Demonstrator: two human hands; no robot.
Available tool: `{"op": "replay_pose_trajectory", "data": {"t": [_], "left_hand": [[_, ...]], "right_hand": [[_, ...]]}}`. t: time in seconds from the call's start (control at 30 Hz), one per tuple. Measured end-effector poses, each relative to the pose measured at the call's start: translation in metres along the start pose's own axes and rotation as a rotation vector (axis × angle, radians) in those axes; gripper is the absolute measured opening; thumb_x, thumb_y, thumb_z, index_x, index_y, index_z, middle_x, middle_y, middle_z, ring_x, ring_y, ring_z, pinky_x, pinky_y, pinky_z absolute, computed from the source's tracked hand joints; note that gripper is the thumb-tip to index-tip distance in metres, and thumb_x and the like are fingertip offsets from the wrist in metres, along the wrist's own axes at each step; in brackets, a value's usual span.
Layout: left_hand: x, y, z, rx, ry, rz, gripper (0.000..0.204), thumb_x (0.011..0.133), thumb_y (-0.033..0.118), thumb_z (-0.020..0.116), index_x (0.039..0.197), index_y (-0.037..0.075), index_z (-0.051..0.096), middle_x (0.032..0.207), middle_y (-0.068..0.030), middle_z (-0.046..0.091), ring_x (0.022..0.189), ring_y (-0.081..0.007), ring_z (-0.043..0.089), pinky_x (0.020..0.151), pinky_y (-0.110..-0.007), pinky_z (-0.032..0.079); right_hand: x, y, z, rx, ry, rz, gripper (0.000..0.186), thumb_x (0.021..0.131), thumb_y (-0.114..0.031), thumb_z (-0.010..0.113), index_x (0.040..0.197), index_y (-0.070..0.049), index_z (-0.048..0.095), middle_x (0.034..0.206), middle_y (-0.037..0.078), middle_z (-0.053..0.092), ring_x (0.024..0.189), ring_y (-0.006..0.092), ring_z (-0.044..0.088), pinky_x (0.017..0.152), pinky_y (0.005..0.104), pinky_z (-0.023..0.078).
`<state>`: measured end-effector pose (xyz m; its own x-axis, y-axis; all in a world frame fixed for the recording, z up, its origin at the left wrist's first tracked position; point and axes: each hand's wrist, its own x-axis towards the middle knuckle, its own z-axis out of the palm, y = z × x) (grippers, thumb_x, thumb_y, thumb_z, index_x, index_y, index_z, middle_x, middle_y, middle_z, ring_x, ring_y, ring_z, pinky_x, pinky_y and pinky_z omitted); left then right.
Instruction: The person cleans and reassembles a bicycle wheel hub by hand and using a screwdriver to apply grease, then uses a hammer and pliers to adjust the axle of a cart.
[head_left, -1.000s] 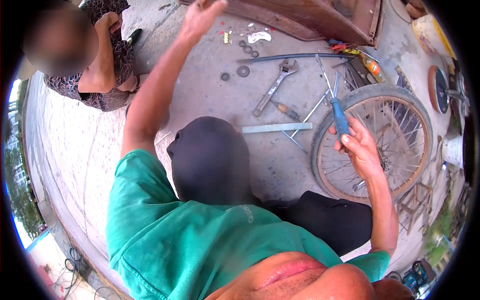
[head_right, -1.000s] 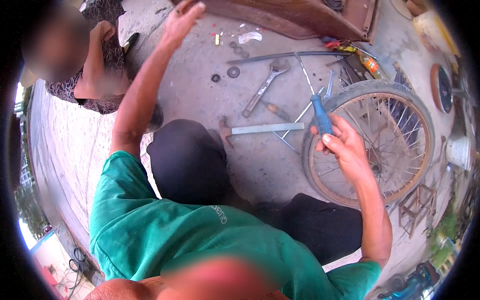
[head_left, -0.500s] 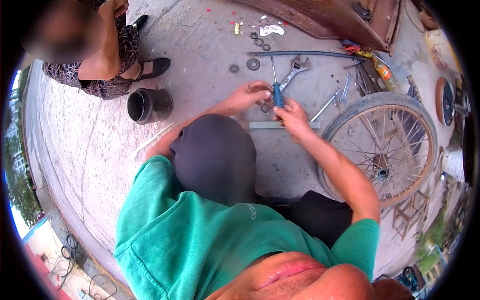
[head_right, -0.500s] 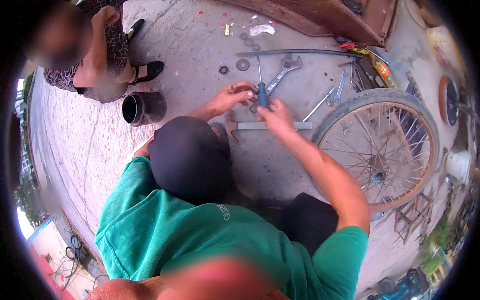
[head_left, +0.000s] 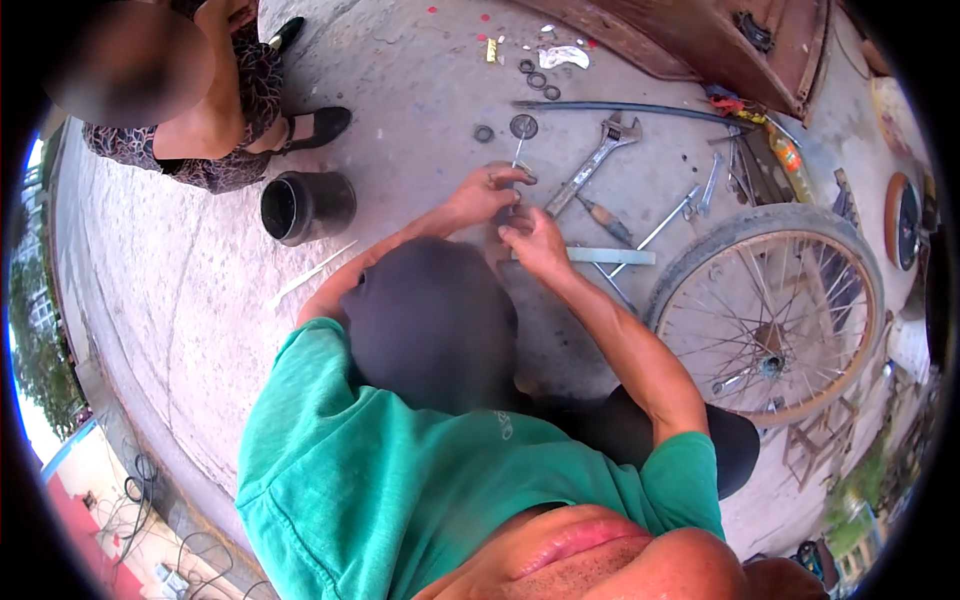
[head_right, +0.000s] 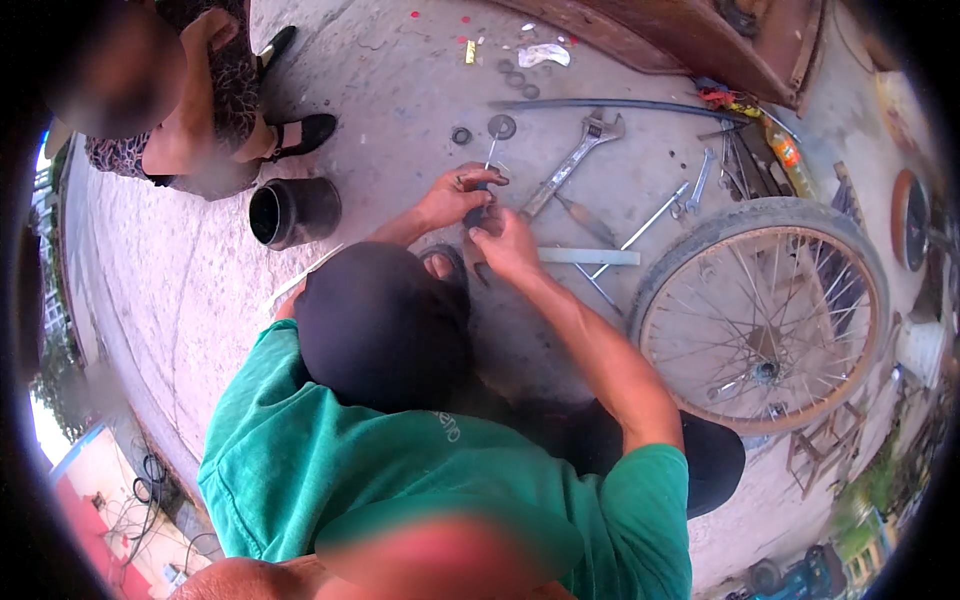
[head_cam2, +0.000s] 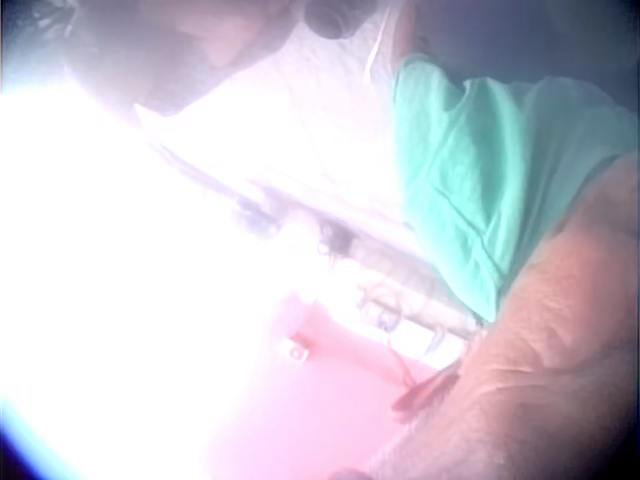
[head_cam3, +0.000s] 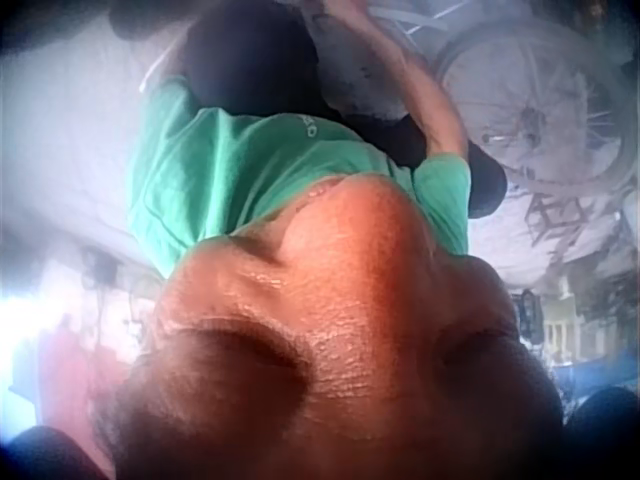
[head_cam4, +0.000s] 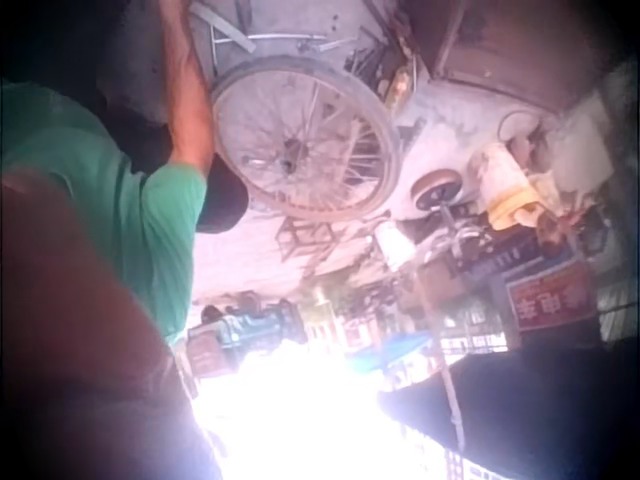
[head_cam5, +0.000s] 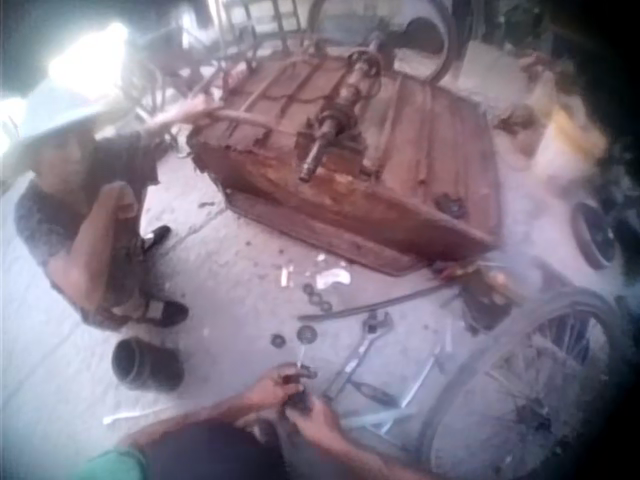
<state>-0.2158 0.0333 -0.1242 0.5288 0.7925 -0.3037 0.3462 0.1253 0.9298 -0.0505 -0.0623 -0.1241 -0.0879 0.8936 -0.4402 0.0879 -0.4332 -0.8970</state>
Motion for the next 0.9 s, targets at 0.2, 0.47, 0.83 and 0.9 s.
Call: {"op": "replay_pose_trajectory", "data": {"t": [0.2, 0.47, 0.83, 0.9], "left_hand": [[0.001, -0.020, -0.011, 0.644, 0.066, 0.071, 0.038, 0.087, 0.003, 0.061, 0.120, 0.019, 0.072, 0.127, -0.0117, 0.059, 0.112, -0.0353, 0.064, 0.094, -0.045, 0.054], [0.002, -0.031, -0.011, 0.885, 0.241, 0.201, 0.037, 0.084, 0.004, 0.062, 0.116, 0.019, 0.073, 0.133, -0.0147, 0.057, 0.120, -0.0367, 0.059, 0.094, -0.046, 0.054], [0.005, -0.040, -0.017, 0.945, 0.304, 0.259, 0.036, 0.086, 0.010, 0.068, 0.121, 0.016, 0.073, 0.151, -0.0253, 0.050, 0.140, -0.0404, 0.048, 0.112, -0.046, 0.046], [-0.002, -0.033, -0.020, 0.863, 0.261, 0.118, 0.038, 0.089, 0.015, 0.068, 0.127, 0.014, 0.071, 0.153, -0.0237, 0.047, 0.141, -0.0394, 0.047, 0.115, -0.043, 0.041]], "right_hand": [[-0.007, -0.004, -0.023, 0.108, -0.153, 0.227, 0.042, 0.096, -0.013, 0.068, 0.131, 0.007, 0.058, 0.107, 0.012, 0.073, 0.081, 0.0150, 0.068, 0.075, 0.0310, 0.054], [-0.011, -0.018, -0.023, 0.013, -0.127, 0.157, 0.038, 0.095, -0.017, 0.069, 0.125, 0.005, 0.063, 0.099, 0.013, 0.075, 0.080, 0.0162, 0.071, 0.073, 0.0320, 0.055], [-0.008, -0.063, -0.125, -0.529, -0.161, -0.093, 0.041, 0.092, -0.028, 0.068, 0.122, 0.000, 0.066, 0.105, 0.017, 0.076, 0.094, 0.0265, 0.074, 0.086, 0.0404, 0.057], [-0.014, -0.084, -0.162, -0.628, -0.123, -0.144, 0.041, 0.093, -0.029, 0.067, 0.122, -0.001, 0.067, 0.107, 0.016, 0.076, 0.098, 0.0284, 0.073, 0.087, 0.0413, 0.057]]}}
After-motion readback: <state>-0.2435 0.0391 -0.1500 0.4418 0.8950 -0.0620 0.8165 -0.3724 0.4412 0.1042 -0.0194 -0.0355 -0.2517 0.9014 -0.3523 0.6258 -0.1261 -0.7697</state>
